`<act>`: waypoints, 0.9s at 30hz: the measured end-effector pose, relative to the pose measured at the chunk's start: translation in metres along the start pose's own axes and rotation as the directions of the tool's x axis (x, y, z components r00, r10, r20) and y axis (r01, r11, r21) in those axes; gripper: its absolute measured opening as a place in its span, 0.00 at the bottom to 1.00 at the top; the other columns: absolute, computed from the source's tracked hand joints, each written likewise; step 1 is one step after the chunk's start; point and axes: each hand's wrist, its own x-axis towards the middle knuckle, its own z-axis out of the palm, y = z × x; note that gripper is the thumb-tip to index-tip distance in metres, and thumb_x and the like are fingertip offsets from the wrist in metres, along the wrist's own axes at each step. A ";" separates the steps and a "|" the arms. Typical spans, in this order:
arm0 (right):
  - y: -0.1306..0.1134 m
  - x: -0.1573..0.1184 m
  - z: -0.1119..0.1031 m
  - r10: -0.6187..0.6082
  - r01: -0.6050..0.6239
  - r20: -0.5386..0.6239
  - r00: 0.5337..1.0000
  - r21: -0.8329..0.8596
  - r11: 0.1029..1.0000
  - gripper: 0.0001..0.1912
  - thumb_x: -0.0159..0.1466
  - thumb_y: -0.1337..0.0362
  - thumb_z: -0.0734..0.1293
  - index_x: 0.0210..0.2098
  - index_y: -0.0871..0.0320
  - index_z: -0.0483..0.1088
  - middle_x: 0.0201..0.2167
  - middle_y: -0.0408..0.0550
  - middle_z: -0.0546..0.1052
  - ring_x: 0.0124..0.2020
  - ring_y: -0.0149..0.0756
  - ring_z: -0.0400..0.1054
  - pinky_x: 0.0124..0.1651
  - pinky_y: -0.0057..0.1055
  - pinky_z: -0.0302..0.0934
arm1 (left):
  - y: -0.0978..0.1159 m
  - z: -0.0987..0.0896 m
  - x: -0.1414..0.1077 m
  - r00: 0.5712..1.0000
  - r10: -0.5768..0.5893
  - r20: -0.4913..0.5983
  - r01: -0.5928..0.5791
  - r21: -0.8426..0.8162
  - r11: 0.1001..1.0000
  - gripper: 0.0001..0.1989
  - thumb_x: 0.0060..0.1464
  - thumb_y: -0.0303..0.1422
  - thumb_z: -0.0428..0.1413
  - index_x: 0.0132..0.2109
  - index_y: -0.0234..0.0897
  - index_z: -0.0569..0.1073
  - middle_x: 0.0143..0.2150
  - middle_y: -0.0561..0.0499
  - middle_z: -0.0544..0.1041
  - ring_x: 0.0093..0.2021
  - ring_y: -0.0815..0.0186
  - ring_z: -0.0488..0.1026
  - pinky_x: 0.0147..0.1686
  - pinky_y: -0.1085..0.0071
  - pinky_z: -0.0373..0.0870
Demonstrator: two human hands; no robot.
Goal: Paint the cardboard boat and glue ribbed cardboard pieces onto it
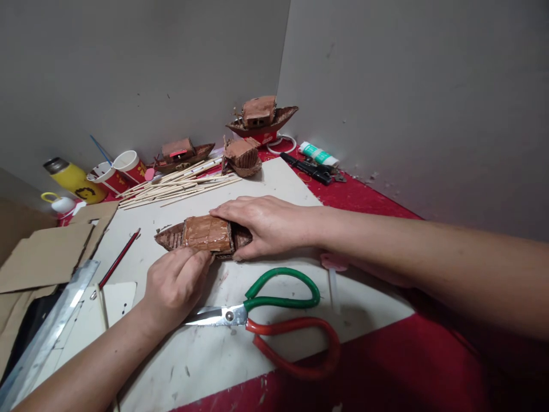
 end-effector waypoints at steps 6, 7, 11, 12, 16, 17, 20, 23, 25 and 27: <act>0.004 0.000 0.003 -0.023 0.023 -0.019 1.000 -0.001 1.000 0.34 0.55 0.56 0.72 0.57 0.60 0.64 0.54 0.57 0.72 0.52 0.51 0.67 0.50 0.43 0.64 | 0.001 -0.004 -0.001 0.997 -0.075 -0.014 0.074 -0.052 0.996 0.09 0.51 0.23 0.62 0.41 0.31 0.73 0.28 0.48 0.77 0.26 0.67 0.71 0.28 0.71 0.67; 0.005 0.000 0.003 -0.026 0.026 -0.019 0.999 -0.001 1.000 0.34 0.55 0.56 0.72 0.58 0.61 0.64 0.54 0.57 0.72 0.52 0.51 0.67 0.50 0.44 0.64 | 0.002 -0.005 0.000 0.996 -0.087 -0.009 0.086 -0.058 0.995 0.10 0.51 0.24 0.63 0.41 0.32 0.73 0.28 0.48 0.77 0.25 0.67 0.71 0.28 0.71 0.67; 0.005 0.000 0.004 -0.024 0.024 -0.016 1.000 -0.007 1.000 0.35 0.54 0.56 0.72 0.58 0.61 0.63 0.54 0.57 0.72 0.52 0.51 0.67 0.50 0.44 0.64 | 0.004 -0.006 0.000 0.994 -0.109 0.010 0.110 -0.068 0.992 0.09 0.51 0.27 0.63 0.40 0.32 0.73 0.27 0.49 0.77 0.25 0.67 0.71 0.28 0.71 0.67; 0.005 0.000 0.004 -0.020 0.020 -0.017 1.000 -0.008 1.000 0.36 0.54 0.56 0.73 0.59 0.61 0.63 0.54 0.57 0.72 0.53 0.51 0.67 0.50 0.44 0.64 | 0.004 -0.006 0.000 0.994 -0.109 0.013 0.110 -0.075 0.991 0.09 0.51 0.27 0.63 0.40 0.32 0.73 0.27 0.49 0.77 0.25 0.67 0.71 0.28 0.71 0.67; 0.006 0.000 0.005 -0.018 0.017 -0.017 1.000 -0.008 1.000 0.37 0.54 0.56 0.73 0.59 0.60 0.62 0.54 0.57 0.72 0.53 0.51 0.67 0.51 0.44 0.64 | 0.003 -0.005 -0.001 0.996 -0.090 -0.006 0.089 -0.101 0.991 0.06 0.52 0.23 0.61 0.38 0.32 0.73 0.27 0.49 0.77 0.26 0.67 0.71 0.29 0.71 0.67; 0.006 0.000 0.005 -0.018 0.018 -0.016 1.000 -0.008 1.000 0.37 0.54 0.56 0.73 0.60 0.60 0.62 0.54 0.57 0.72 0.53 0.51 0.67 0.51 0.44 0.64 | 0.003 -0.005 -0.002 0.996 -0.088 -0.009 0.087 -0.107 0.990 0.06 0.52 0.22 0.61 0.38 0.32 0.73 0.27 0.49 0.77 0.26 0.67 0.71 0.29 0.71 0.67; 0.006 0.000 0.005 -0.010 0.010 -0.010 1.000 -0.011 1.000 0.38 0.53 0.56 0.73 0.60 0.60 0.61 0.55 0.57 0.72 0.54 0.52 0.66 0.51 0.45 0.63 | 0.001 -0.010 -0.002 0.994 -0.112 0.014 0.112 -0.150 0.982 0.06 0.52 0.22 0.60 0.39 0.33 0.73 0.28 0.49 0.77 0.27 0.67 0.72 0.30 0.71 0.68; 0.006 0.000 0.005 -0.003 0.003 -0.004 1.000 -0.008 1.000 0.38 0.53 0.55 0.73 0.60 0.60 0.61 0.55 0.58 0.71 0.54 0.52 0.66 0.51 0.46 0.63 | 0.003 -0.018 -0.002 0.981 -0.167 0.095 0.182 -0.190 0.965 0.04 0.54 0.24 0.59 0.38 0.35 0.73 0.28 0.50 0.77 0.27 0.68 0.72 0.28 0.72 0.67; 0.006 -0.001 0.004 -0.006 0.006 -0.003 1.000 -0.003 1.000 0.38 0.54 0.56 0.73 0.60 0.61 0.61 0.55 0.58 0.71 0.55 0.53 0.66 0.52 0.46 0.63 | 0.007 -0.020 -0.002 0.956 -0.208 0.207 0.250 -0.204 0.946 0.01 0.56 0.28 0.58 0.35 0.36 0.72 0.26 0.52 0.75 0.25 0.69 0.71 0.26 0.73 0.65; 0.005 -0.001 0.004 0.000 0.000 0.002 1.000 -0.009 1.000 0.39 0.54 0.56 0.73 0.61 0.61 0.61 0.56 0.58 0.71 0.55 0.53 0.65 0.52 0.46 0.63 | 0.013 -0.019 -0.001 0.907 -0.237 0.347 0.317 -0.196 0.928 0.05 0.57 0.32 0.56 0.33 0.36 0.72 0.25 0.53 0.74 0.24 0.68 0.71 0.25 0.73 0.64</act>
